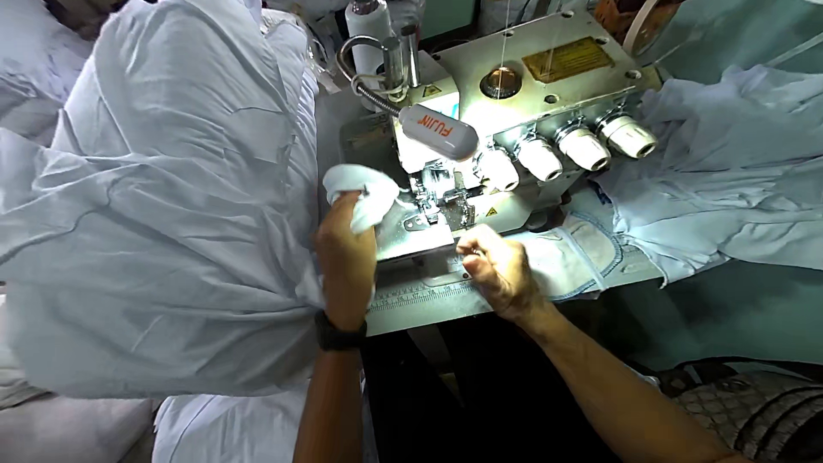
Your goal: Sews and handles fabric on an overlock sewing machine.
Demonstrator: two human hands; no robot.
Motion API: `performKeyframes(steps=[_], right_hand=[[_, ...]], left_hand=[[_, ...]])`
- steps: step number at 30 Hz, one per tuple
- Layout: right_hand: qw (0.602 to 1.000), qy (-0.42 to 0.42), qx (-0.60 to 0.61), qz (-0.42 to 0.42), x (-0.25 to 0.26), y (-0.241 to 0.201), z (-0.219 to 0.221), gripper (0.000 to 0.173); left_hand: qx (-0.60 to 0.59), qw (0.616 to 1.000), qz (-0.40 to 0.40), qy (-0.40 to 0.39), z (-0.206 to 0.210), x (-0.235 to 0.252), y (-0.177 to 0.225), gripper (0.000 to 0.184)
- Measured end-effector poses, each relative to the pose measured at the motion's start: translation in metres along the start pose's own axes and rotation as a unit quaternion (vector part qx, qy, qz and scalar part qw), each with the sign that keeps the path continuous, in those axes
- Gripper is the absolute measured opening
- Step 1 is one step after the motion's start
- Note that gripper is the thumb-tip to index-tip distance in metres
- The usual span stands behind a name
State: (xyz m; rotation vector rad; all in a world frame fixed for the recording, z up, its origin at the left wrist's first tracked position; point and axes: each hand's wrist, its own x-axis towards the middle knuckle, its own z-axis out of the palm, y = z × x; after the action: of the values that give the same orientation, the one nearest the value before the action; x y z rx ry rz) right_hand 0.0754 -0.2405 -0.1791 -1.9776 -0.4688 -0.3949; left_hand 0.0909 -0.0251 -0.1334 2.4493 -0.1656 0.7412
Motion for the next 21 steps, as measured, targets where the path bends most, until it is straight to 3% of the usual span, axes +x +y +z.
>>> performKeyframes(steps=[4,9,12,15,17,19,21], right_hand=[[0.993,0.019,-0.084,-0.074,0.023,-0.026,-0.008,0.033],[0.957,0.044,-0.278,-0.077,0.026,-0.044,0.002,0.028],[0.944,0.049,-0.318,-0.071,0.03,-0.049,0.013,0.028],[0.961,0.06,-0.253,-0.1,0.035,-0.048,0.017,0.021],[0.98,0.056,-0.173,-0.081,0.034,-0.047,0.012,0.019],[0.998,0.044,-0.042,-0.026,0.03,-0.043,0.006,0.016],[0.995,0.053,0.08,-0.022,0.025,-0.036,0.004,0.017]], left_hand=[[-0.021,0.999,-0.032,0.039,0.0,-0.052,0.012,0.026],[-0.007,0.997,-0.03,0.076,0.016,-0.07,0.014,0.033],[0.032,0.996,-0.018,0.076,0.021,-0.075,0.015,0.035],[0.076,0.995,-0.004,0.068,0.015,-0.075,0.016,0.03],[0.017,0.997,0.0,0.078,0.008,-0.074,0.017,0.024],[-0.157,0.984,-0.037,0.069,0.001,-0.07,0.021,0.02],[-0.375,0.916,-0.141,0.015,-0.008,-0.063,0.027,0.017]])
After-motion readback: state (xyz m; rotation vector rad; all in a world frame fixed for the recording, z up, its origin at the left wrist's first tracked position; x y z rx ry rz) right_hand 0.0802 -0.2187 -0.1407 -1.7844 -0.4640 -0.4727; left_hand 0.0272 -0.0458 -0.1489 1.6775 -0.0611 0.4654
